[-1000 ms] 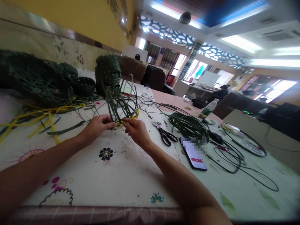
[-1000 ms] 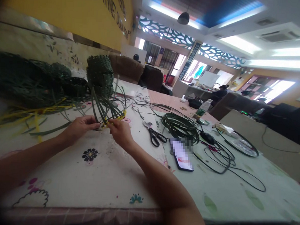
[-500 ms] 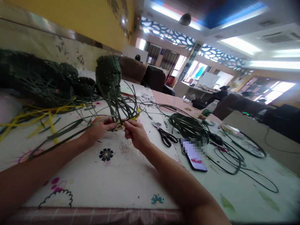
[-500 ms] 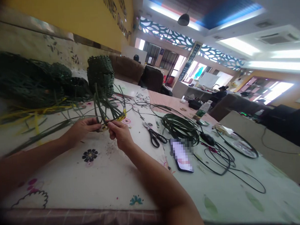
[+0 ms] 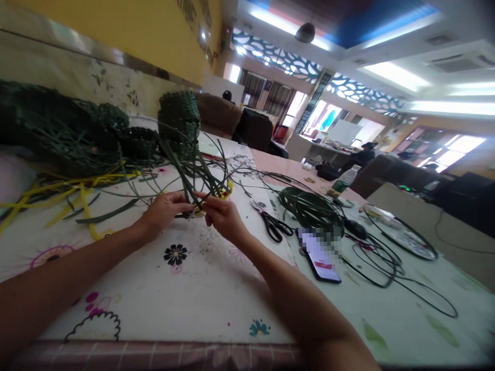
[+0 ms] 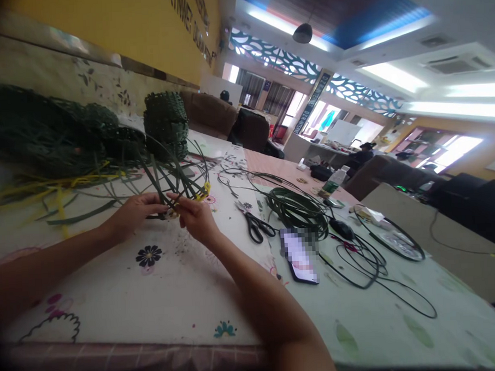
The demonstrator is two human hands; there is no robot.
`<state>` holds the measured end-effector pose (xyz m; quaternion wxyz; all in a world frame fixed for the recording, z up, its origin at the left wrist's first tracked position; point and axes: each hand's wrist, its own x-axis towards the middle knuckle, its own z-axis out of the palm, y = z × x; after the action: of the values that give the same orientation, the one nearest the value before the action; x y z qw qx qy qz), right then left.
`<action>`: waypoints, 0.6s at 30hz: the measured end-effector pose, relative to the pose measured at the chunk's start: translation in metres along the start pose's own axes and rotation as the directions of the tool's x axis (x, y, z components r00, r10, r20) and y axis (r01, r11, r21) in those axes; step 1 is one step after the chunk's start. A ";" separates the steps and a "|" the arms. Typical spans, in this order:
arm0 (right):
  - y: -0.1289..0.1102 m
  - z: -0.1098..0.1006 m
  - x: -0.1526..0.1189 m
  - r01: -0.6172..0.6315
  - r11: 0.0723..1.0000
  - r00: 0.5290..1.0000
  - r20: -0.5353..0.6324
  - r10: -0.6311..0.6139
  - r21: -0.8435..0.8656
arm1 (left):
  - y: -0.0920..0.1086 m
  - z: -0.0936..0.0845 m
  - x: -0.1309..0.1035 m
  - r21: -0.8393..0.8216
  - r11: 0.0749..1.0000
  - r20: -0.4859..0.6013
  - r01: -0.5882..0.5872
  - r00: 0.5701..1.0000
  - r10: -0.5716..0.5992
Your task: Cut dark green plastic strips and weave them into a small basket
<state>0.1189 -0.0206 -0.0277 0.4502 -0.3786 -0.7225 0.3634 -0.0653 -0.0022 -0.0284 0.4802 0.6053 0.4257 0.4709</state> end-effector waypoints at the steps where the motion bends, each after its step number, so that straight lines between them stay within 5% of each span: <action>1: -0.003 -0.002 0.000 0.033 0.992 0.999 0.011 -0.032 -0.120 | 0.000 0.001 0.000 0.000 1.000 0.027 -0.002 1.000 0.002; 5: -0.012 -0.008 0.001 0.078 0.812 0.997 0.026 -0.077 -0.579 | -0.002 0.004 -0.002 -0.011 1.000 0.093 0.013 0.996 -0.012; 7: -0.014 -0.009 0.001 0.067 0.755 0.997 0.017 -0.073 -0.652 | -0.003 0.004 -0.002 -0.001 1.000 0.079 0.012 0.997 -0.012; 14: -0.015 -0.012 0.002 -0.024 0.981 0.999 0.016 0.028 -0.192 | 0.003 0.004 -0.004 0.033 0.999 0.073 -0.014 0.997 0.012; 18: -0.019 -0.013 0.002 -0.020 0.969 0.996 -0.084 0.000 -0.247 | 0.004 0.008 -0.005 0.041 0.999 0.141 0.001 0.990 -0.007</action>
<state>0.1260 -0.0251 -0.0059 0.4271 -0.4503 -0.7409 0.2565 -0.0583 -0.0092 -0.0261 0.4977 0.6459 0.4013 0.4172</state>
